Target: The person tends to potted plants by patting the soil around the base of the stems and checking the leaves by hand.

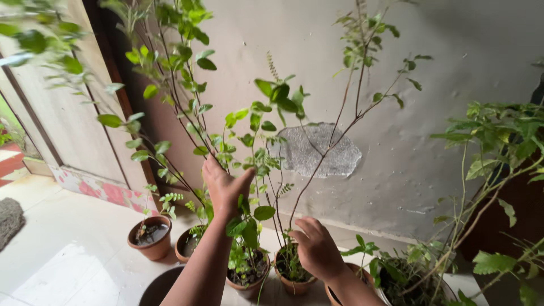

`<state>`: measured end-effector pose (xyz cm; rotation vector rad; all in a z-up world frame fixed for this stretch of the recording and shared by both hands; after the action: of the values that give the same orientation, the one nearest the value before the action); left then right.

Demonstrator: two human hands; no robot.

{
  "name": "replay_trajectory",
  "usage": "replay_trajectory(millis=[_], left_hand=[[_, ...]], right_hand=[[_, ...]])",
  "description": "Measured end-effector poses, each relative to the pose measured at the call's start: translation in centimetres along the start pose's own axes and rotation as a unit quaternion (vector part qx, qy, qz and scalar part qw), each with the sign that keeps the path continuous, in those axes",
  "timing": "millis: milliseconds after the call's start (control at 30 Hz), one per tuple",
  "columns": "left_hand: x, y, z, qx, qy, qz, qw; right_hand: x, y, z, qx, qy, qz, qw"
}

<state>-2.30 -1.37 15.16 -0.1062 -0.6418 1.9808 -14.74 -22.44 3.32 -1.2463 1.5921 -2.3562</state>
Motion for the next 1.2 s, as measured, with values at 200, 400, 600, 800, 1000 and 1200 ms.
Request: replay_trajectory(millis=[200,400,600,800,1000,1200], left_hand=[[1.5,5.1,5.6,-0.057,-0.021,-0.026,0.998],[3.1,6.3,9.7,-0.151,-0.005,-0.010,0.988],[5.3,6.6,12.8,-0.128,-0.109,0.048,0.985],[5.9,8.8,14.0,-0.127,-0.171,0.083,0.974],[3.8,10.5,12.4,-0.069,-0.271,0.001,0.960],[0.9,12.4,8.2,-0.106,-0.296,-0.024,0.949]], right_hand=[[0.7,-1.6,-1.2,-0.003,-0.027,-0.011,1.000],[0.7,-1.7,-1.4,-0.047,-0.043,-0.029,0.998],[-0.2,-0.8,-0.6,-0.113,-0.061,-0.084,0.988],[0.4,0.1,-0.9,-0.128,-0.075,-0.115,0.982],[0.8,1.0,-0.8,-0.143,-0.069,-0.134,0.978],[0.5,2.7,-1.1,-0.164,-0.070,-0.157,0.971]])
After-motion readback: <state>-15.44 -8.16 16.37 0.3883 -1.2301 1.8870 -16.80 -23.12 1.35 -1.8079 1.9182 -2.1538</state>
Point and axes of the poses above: each hand's wrist, its own y-axis away from the middle knuckle, its own x-axis out of the back of the hand, z = x × y, the point moved 5 cm from there along -y, towards the middle knuckle, and after that the axes turned 11 degrees about x, right-handed, at the moved point
